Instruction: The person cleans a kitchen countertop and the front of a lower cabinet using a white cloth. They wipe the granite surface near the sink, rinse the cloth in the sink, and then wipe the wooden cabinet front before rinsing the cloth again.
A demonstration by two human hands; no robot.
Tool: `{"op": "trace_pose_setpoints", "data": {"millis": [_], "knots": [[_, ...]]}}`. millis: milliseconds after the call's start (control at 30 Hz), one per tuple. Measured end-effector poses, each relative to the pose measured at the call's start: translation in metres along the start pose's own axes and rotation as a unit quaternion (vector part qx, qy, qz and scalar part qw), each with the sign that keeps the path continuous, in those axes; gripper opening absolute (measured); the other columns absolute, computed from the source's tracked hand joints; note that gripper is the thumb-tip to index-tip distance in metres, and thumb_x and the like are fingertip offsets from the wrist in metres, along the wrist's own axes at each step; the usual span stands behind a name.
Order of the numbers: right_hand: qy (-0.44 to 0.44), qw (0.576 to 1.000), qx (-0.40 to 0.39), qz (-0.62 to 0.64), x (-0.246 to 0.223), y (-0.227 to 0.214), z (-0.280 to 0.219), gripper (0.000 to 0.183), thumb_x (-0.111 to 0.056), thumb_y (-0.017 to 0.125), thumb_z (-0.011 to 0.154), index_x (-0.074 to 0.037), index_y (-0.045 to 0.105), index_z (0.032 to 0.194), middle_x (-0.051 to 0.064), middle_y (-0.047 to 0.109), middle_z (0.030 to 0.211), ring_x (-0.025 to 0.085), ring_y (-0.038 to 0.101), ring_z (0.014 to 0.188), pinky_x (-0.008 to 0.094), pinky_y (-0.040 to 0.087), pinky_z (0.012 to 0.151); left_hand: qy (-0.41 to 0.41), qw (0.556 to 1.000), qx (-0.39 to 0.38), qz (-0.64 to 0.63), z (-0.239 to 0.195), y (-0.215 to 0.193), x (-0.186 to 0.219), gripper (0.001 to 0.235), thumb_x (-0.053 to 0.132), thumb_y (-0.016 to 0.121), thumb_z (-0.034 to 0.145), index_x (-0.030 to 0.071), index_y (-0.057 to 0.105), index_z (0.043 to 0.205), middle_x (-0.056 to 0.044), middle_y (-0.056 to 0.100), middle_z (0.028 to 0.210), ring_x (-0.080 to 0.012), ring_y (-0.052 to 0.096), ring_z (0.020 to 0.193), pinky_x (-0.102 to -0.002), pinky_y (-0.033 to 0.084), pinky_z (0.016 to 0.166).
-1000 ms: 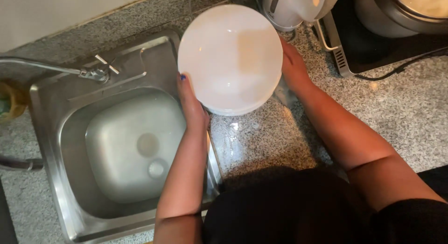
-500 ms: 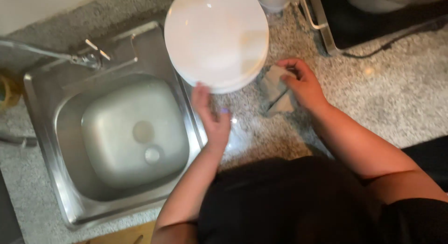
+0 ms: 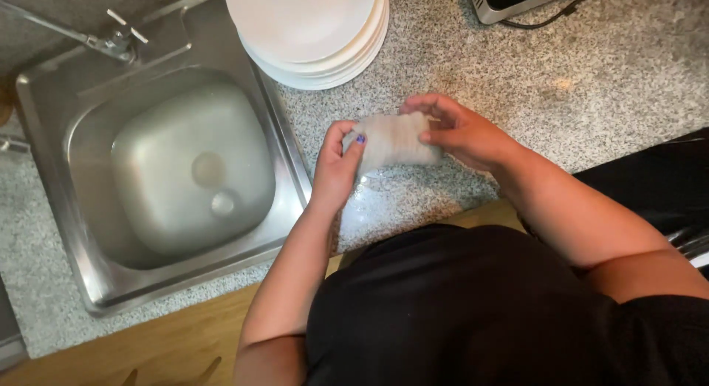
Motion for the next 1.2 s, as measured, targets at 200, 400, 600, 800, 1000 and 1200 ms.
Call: {"op": "trace_pose_setpoints", "data": {"millis": [200,400,600,800,1000,1200], "knots": [[-0.109,0.949,0.039,-0.294,-0.014,0.016,-0.023,0.054,-0.002,0.068,0.091,-0.006,0.055,0.143,0.017,0.051,0.144,0.029,0.048,0.136,0.043,0.042,0.113,0.07,0.954,0.062,0.285,-0.032,0.019,0.062,0.03,0.004,0.064,0.099,0.004,0.054,0.127,-0.013,0.06,0.121,-0.0232,0.059,0.117,-0.035,0.046,0.104],[-0.216,0.808,0.121,-0.535,0.08,0.034,0.035,0.066,0.002,0.054,0.088,-0.003,0.046,0.154,0.022,0.039,0.163,0.036,0.032,0.155,0.045,0.028,0.129,0.145,0.751,0.072,0.64,-0.023,0.024,0.023,0.054,0.008,0.058,0.096,0.0,0.045,0.147,-0.025,0.038,0.157,-0.0407,0.034,0.148,-0.053,0.027,0.122],[-0.194,0.695,0.061,-0.69,0.097,0.075,0.028,0.066,-0.024,0.04,0.105,0.003,0.027,0.163,0.022,0.024,0.171,0.034,0.017,0.162,0.046,0.011,0.132,0.04,0.694,-0.017,0.719,-0.044,0.01,-0.025,0.067,0.017,0.045,0.1,-0.004,0.025,0.16,-0.023,0.017,0.169,-0.0394,0.013,0.158,-0.057,0.01,0.126],[-0.157,0.759,-0.005,-0.632,0.107,0.036,-0.005,0.074,-0.041,0.04,0.102,0.002,0.026,0.16,0.021,0.022,0.169,0.033,0.014,0.16,0.047,0.01,0.13,0.068,0.751,-0.016,0.656,-0.056,0.052,-0.045,0.066,0.021,0.041,0.105,-0.003,0.021,0.162,-0.026,0.012,0.169,-0.042,0.006,0.158,-0.057,0.005,0.126],[-0.084,0.741,0.062,-0.663,0.069,0.001,0.01,0.079,-0.049,0.037,0.104,-0.002,0.016,0.164,0.017,0.009,0.173,0.033,0.003,0.16,0.049,0.006,0.127,0.071,0.835,-0.078,0.541,0.042,0.031,-0.087,0.06,0.017,0.037,0.108,0.006,0.022,0.165,-0.017,0.022,0.173,-0.0345,0.017,0.162,-0.052,0.006,0.131],[-0.024,0.669,0.044,-0.741,0.045,0.056,0.064,0.089,-0.058,0.042,0.101,0.0,0.012,0.161,0.024,0.002,0.168,0.043,-0.005,0.154,0.059,0.002,0.123,0.111,0.956,0.034,0.27,0.015,0.005,-0.023,0.059,0.004,0.044,0.102,0.009,0.037,0.16,-0.015,0.039,0.169,-0.0319,0.031,0.161,-0.05,0.018,0.135]]}}
Point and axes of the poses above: each hand's wrist, its own z-axis towards the middle knuckle, its own y-axis out of the palm, x = y × z, the point moved 1 cm from there along z, towards the middle knuckle
